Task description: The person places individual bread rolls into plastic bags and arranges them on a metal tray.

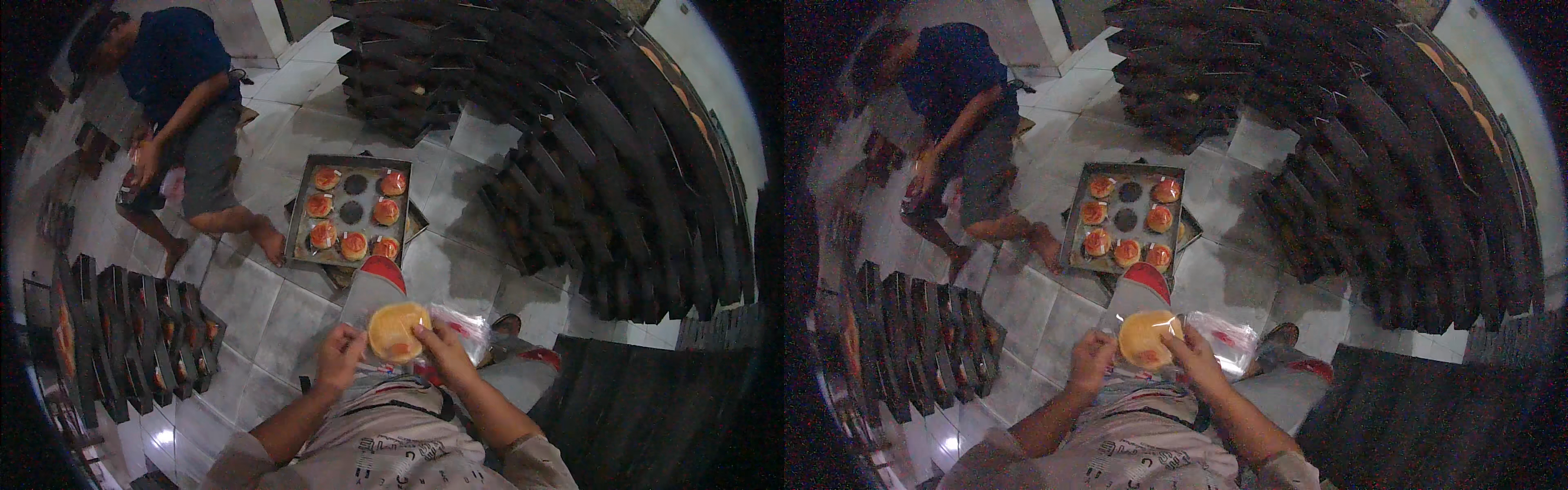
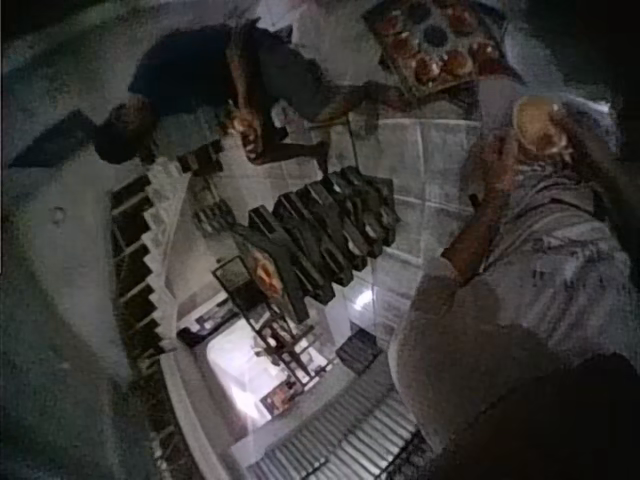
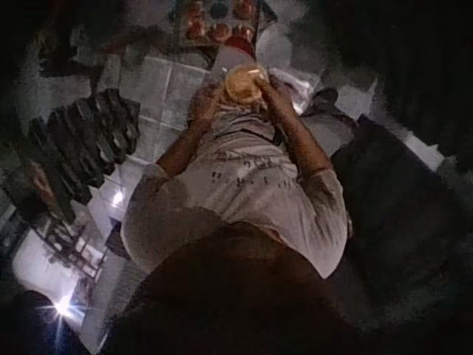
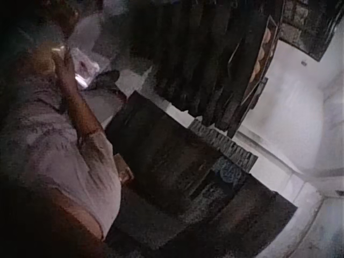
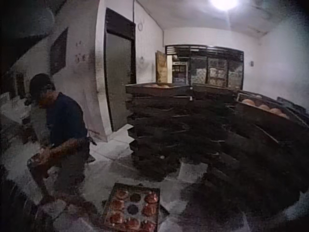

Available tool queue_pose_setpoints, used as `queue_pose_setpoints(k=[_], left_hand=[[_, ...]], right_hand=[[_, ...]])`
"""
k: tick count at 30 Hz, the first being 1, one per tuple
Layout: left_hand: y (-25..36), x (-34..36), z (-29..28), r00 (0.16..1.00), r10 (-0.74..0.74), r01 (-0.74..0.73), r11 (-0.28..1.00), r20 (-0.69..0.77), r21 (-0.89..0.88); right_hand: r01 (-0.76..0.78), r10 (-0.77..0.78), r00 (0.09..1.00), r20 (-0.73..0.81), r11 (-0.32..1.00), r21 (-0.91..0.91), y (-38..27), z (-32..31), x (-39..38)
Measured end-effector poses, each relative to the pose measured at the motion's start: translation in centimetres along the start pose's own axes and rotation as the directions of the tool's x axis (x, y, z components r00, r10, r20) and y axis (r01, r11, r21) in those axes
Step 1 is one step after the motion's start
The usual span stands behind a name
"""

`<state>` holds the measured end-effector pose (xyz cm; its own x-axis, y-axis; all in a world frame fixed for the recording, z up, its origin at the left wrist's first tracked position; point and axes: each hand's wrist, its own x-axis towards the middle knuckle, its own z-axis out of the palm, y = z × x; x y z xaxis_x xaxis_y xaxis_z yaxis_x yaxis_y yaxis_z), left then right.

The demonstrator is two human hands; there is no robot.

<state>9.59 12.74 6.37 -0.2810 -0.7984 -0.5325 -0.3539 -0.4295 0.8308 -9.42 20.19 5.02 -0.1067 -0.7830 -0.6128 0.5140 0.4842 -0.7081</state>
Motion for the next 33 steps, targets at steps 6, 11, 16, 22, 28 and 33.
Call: queue_pose_setpoints(k=[6, 11, 16, 22, 28, 33], left_hand=[[0.4, 4.1, -0.7, 0.963, 0.248, -0.255, 0.965, -0.106, -0.057], [-1.0, 6.6, 7.1, 0.753, 0.482, -0.658, 0.562, 0.448, 0.501], [-11.8, 11.2, 16.2, 0.693, 0.667, -0.72, 0.626, 0.274, 0.298], [-8.5, 8.3, 14.8, 0.637, 0.442, -0.738, 0.112, 0.632, 0.666], [-3.9, 5.7, 12.8, 0.532, 0.462, -0.845, 0.344, 0.71, 0.409], [5.8, 0.8, 12.6, 0.475, 0.613, -0.865, 0.459, 0.632, 0.204]], right_hand=[[0.735, -0.862, 0.424, 0.278, 0.148, -0.661, -10.4, 4.8, 3.1], [0.465, -0.817, 0.488, 0.306, -0.053, -0.884, -10.8, 7.7, 8.6], [0.427, -0.708, 0.644, 0.289, 0.02, -0.904, -7.0, 0.9, 4.2], [0.22, -0.569, 0.822, -0.027, 0.361, -0.906, -1.3, -10.0, -4.8], [0.22, -0.689, 0.717, -0.105, 0.366, -0.904, 0.6, -11.7, -8.1], [0.359, -0.645, 0.764, 0.029, 0.387, -0.85, -0.9, -12.1, -7.6]])
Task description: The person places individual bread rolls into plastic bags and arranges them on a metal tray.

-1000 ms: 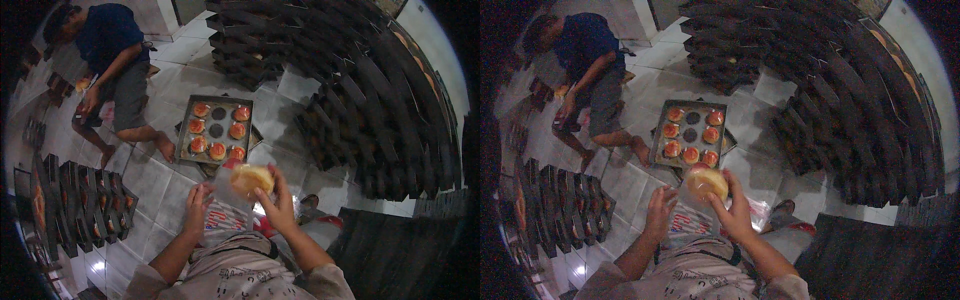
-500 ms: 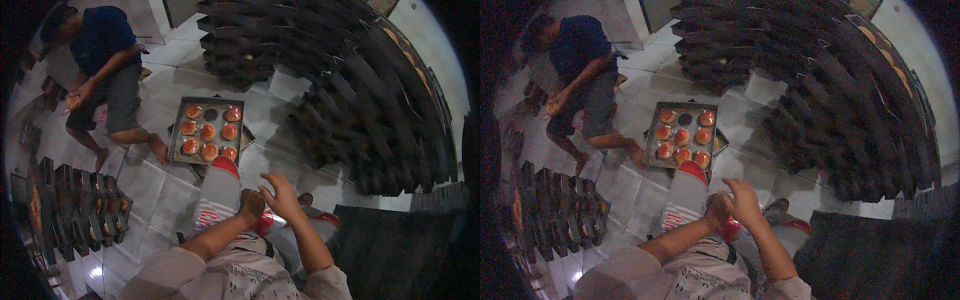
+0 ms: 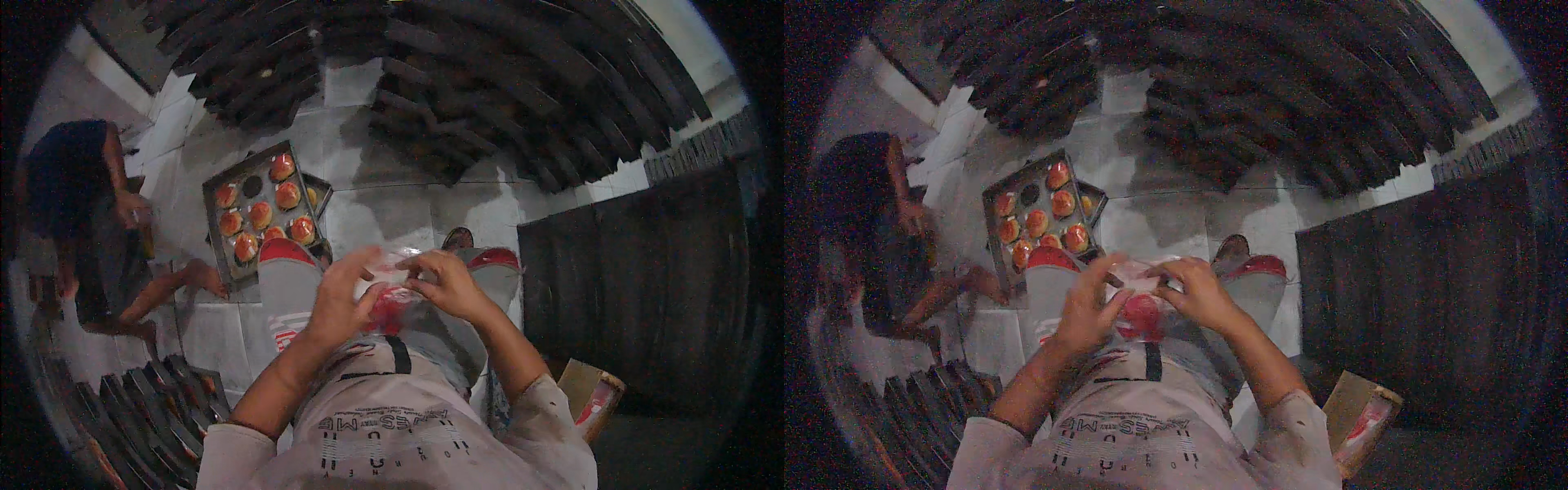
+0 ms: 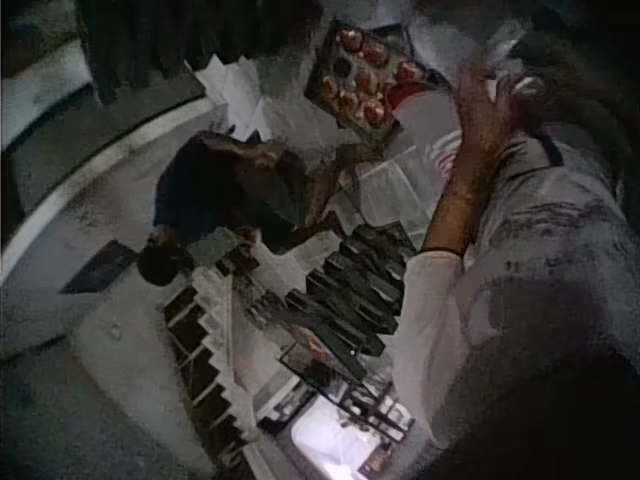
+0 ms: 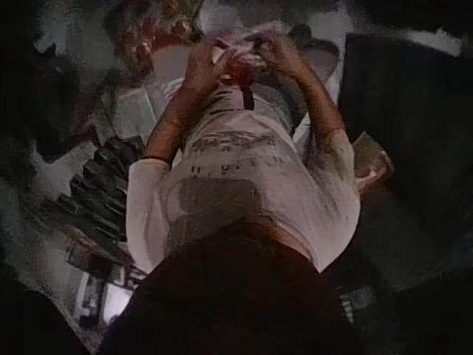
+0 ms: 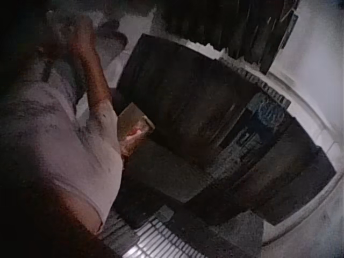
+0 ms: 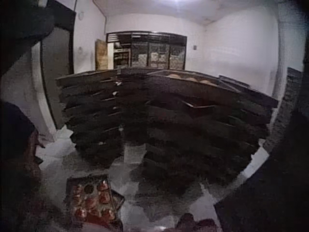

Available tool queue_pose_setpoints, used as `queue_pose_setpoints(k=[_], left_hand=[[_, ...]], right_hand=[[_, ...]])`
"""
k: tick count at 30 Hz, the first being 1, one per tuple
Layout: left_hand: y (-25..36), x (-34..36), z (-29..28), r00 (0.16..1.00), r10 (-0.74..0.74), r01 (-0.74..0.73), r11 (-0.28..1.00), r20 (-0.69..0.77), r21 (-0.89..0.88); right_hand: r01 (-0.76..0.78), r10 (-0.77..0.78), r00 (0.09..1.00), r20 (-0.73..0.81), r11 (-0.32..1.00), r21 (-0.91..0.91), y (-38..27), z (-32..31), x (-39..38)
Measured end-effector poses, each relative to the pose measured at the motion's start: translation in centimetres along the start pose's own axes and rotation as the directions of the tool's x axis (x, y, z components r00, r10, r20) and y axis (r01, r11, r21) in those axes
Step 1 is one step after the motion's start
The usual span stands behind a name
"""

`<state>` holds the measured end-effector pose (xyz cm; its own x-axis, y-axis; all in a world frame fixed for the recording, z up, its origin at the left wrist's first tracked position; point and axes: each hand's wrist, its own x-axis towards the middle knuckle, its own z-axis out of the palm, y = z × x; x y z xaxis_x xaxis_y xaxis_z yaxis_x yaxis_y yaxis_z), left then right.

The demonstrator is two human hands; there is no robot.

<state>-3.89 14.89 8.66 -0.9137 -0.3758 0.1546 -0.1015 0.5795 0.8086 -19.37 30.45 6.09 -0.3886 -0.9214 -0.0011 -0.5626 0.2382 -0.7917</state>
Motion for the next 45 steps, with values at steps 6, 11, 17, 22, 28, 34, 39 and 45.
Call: queue_pose_setpoints(k=[6, 11, 17, 22, 28, 34, 39, 45], left_hand=[[0.8, -0.5, -4.2, 0.832, -0.473, 0.505, 0.862, 0.291, -0.045], [-3.8, -2.3, -5.6, 0.826, -0.558, 0.564, 0.808, 0.082, -0.171], [-3.6, -2.2, -4.4, 0.832, -0.547, 0.545, 0.781, 0.086, -0.304], [-4.3, -2.0, -2.2, 0.827, -0.559, 0.545, 0.768, 0.064, -0.336], [-5.2, -1.9, 0.9, 0.854, -0.501, 0.518, 0.789, 0.141, -0.331], [-2.4, -0.1, 1.5, 0.939, -0.232, 0.271, 0.953, 0.255, -0.133], [-5.1, -1.1, -0.7, 0.84, -0.513, 0.509, 0.858, 0.176, 0.073], [-13.7, -2.1, -2.4, 0.711, -0.504, 0.528, 0.843, -0.49, -0.1]], right_hand=[[-0.248, 0.245, 0.968, 0.047, 0.927, 0.281, -3.9, -1.0, -0.4], [-0.053, 0.037, 0.998, -0.048, 0.915, -0.401, 4.4, 1.3, -6.4], [-0.343, 0.409, 0.913, -0.004, 0.76, -0.552, 12.7, -4.8, -5.2], [-0.737, 0.901, 0.377, -0.215, 0.151, -0.659, 20.6, -8.8, -11.7], [-0.567, 0.512, 0.735, -0.445, 0.823, 0.01, 15.9, -6.6, -6.8], [-0.027, -0.029, 0.984, 0.178, 0.951, 0.308, 3.8, -0.9, 0.6], [-0.437, 0.376, 0.898, 0.228, 0.71, 0.553, 11.1, 3.0, 6.7], [-0.627, 0.614, 0.756, 0.228, 0.577, 0.524, 17.9, 9.9, 14.5]])
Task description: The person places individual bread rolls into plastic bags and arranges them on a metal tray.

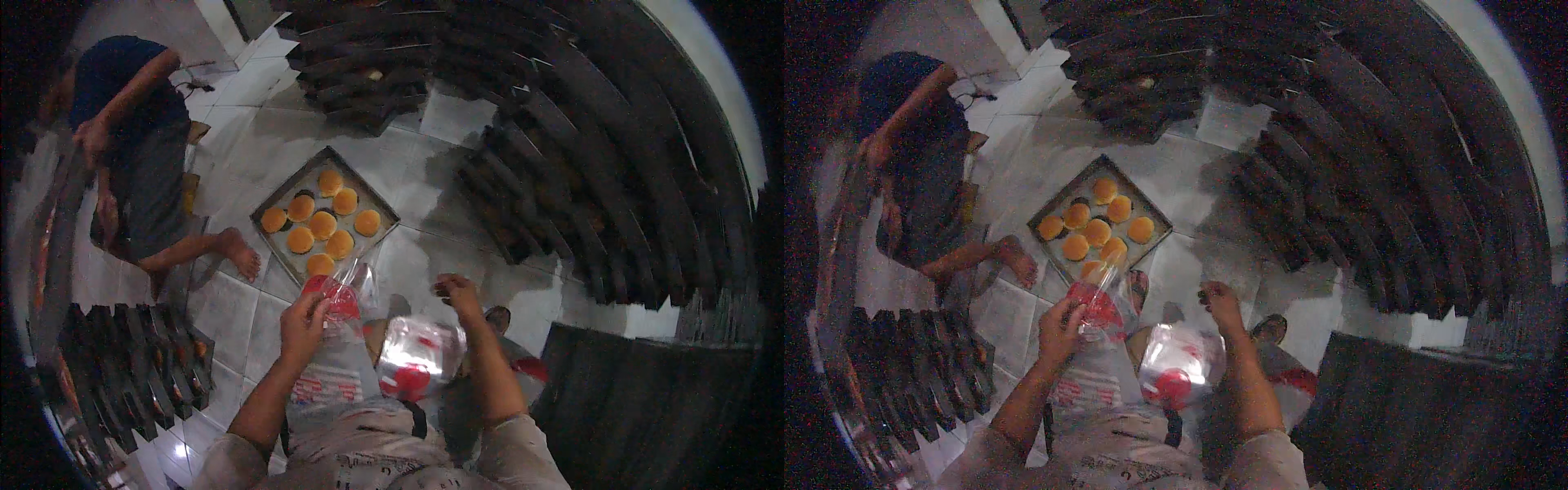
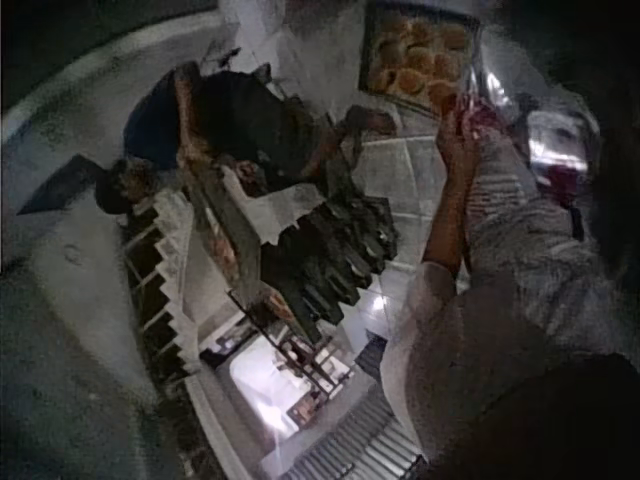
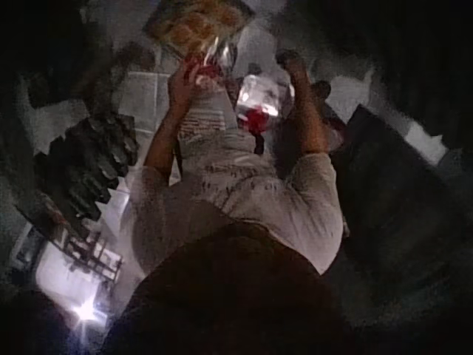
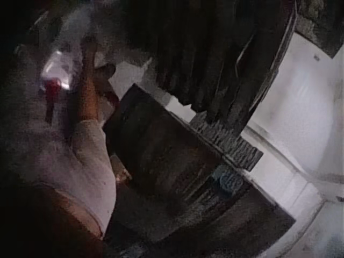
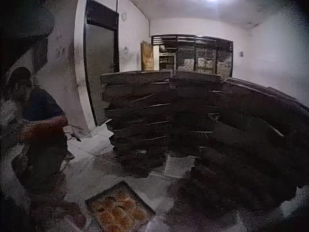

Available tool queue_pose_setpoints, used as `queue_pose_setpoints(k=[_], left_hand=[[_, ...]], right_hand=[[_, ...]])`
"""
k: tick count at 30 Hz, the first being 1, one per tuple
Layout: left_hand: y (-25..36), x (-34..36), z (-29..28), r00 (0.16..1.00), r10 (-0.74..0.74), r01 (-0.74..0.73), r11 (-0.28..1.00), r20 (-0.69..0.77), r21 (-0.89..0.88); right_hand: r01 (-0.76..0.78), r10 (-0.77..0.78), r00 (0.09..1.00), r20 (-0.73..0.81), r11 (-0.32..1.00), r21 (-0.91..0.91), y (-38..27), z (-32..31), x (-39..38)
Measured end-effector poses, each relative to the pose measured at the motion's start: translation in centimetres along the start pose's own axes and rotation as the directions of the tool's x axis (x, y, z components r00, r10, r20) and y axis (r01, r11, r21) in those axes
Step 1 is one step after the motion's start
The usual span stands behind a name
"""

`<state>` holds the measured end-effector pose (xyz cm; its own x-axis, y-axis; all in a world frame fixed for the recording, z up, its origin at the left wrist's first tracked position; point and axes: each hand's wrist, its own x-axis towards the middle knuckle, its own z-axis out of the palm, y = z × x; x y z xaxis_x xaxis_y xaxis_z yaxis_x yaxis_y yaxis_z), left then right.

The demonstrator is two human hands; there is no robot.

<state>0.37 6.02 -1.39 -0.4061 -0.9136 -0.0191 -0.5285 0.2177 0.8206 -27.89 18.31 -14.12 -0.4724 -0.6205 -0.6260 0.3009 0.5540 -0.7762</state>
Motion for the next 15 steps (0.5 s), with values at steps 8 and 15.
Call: queue_pose_setpoints(k=[8, 15], left_hand=[[-3.8, 3.4, 2.9, 0.992, 0.007, -0.021, 0.994, 0.13, 0.106], [-5.2, 5.2, 2.4, 0.953, -0.175, 0.141, 0.979, 0.246, 0.149]], right_hand=[[-0.049, 0.101, 0.985, 0.141, 0.942, -0.331, 1.3, 10.8, 13.8], [0.116, 0.033, 0.981, 0.189, 0.686, -0.718, 2.1, 15.7, 23.6]])
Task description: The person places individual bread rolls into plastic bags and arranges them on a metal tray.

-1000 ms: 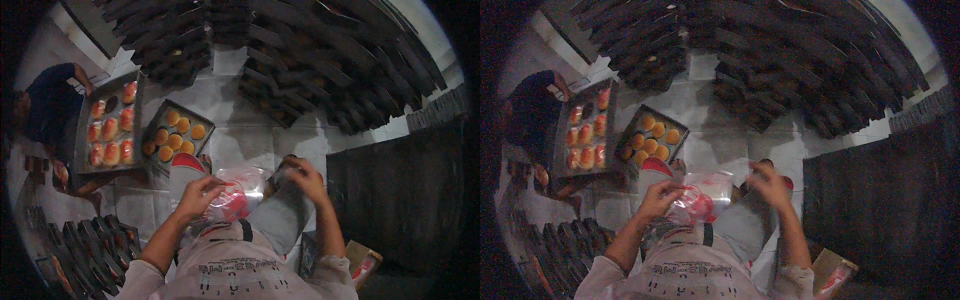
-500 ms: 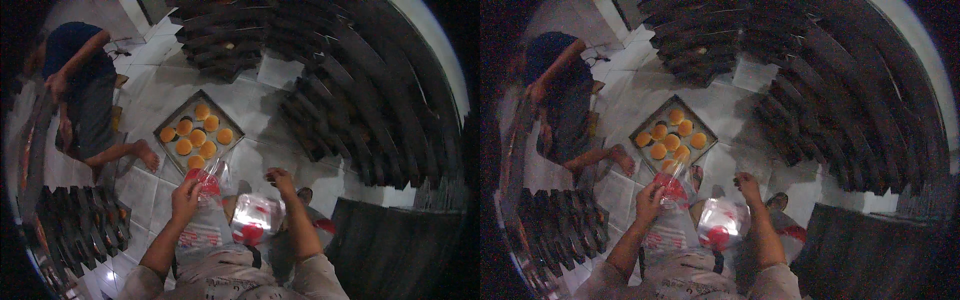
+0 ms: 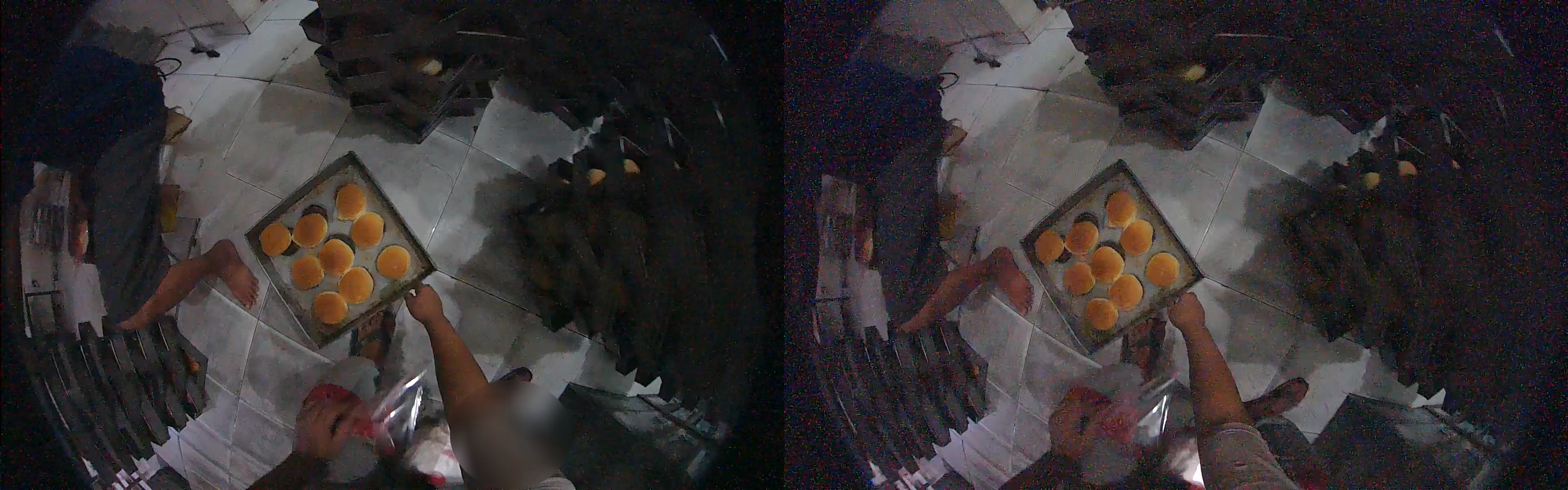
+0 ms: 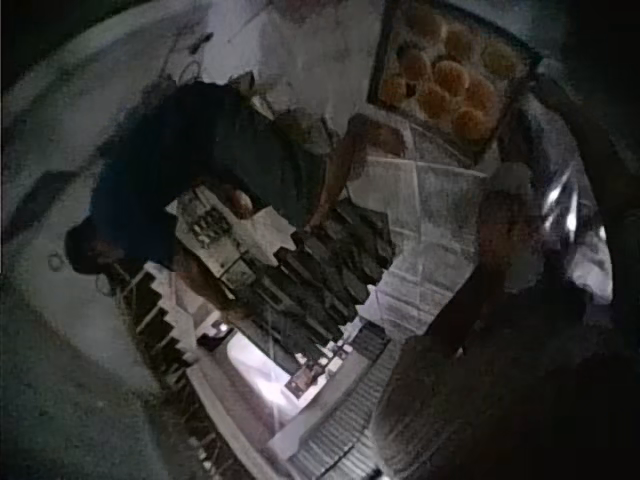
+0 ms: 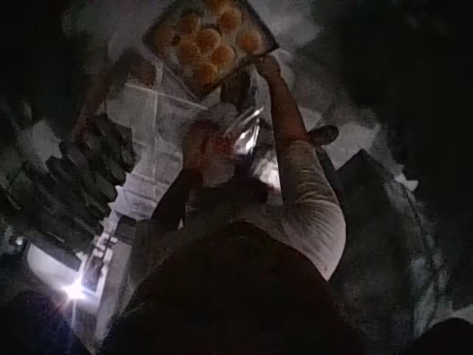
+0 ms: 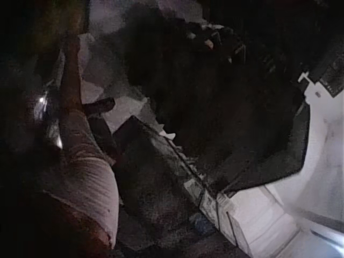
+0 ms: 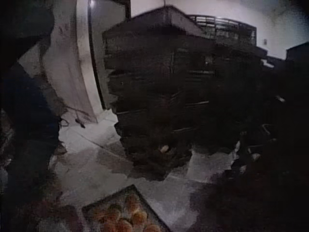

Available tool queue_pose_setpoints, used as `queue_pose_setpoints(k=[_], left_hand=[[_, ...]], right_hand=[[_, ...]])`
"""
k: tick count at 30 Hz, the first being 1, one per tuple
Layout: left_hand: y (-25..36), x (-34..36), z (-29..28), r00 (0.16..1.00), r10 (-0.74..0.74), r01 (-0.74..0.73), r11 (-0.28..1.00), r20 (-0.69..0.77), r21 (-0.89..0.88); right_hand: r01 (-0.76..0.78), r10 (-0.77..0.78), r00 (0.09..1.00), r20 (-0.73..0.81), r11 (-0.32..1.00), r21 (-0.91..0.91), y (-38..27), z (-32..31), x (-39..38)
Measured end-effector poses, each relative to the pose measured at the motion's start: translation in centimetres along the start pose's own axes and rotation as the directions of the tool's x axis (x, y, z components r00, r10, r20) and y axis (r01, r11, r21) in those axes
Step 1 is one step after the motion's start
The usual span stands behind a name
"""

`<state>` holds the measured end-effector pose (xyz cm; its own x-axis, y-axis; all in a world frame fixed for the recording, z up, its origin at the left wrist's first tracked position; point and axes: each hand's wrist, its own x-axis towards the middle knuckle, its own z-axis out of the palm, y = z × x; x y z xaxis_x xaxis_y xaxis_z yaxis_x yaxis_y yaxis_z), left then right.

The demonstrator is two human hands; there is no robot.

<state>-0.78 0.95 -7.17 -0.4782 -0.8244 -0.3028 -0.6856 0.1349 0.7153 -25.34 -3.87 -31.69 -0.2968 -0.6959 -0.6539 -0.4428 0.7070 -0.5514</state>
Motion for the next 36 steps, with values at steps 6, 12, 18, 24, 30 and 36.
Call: queue_pose_setpoints(k=[6, 12, 18, 24, 30, 36], left_hand=[[0.5, 2.6, -0.5, 0.991, -0.108, 0.105, 0.994, 0.076, 0.04], [0.7, 4.5, -0.7, 0.979, -0.168, 0.16, 0.984, 0.119, 0.078], [1.5, 4.2, -0.5, 0.983, -0.139, 0.129, 0.988, 0.119, 0.091], [1.9, 1.8, 0.0, 0.998, 0.016, -0.024, 0.991, 0.058, 0.132], [-0.4, -0.7, 2.1, 0.938, 0.341, -0.32, 0.92, -0.061, 0.226], [1.9, -2.4, 1.6, 0.92, 0.339, -0.325, 0.941, -0.199, 0.099]], right_hand=[[0.102, -0.109, 0.994, -0.013, 0.959, -0.266, -0.9, 2.5, 7.9], [0.111, -0.202, 0.97, -0.139, 0.867, -0.486, 0.9, 6.7, 12.0], [0.276, -0.341, 0.94, -0.013, 0.781, -0.56, 1.0, 5.3, 10.0], [0.231, -0.232, 0.972, -0.045, 0.973, -0.033, -0.3, 2.3, 0.8], [-0.149, 0.045, 0.988, 0.151, 0.574, 0.805, 2.6, -2.7, -13.2], [-0.054, -0.05, 0.997, 0.063, 0.165, 0.985, 5.0, -7.6, -29.1]])
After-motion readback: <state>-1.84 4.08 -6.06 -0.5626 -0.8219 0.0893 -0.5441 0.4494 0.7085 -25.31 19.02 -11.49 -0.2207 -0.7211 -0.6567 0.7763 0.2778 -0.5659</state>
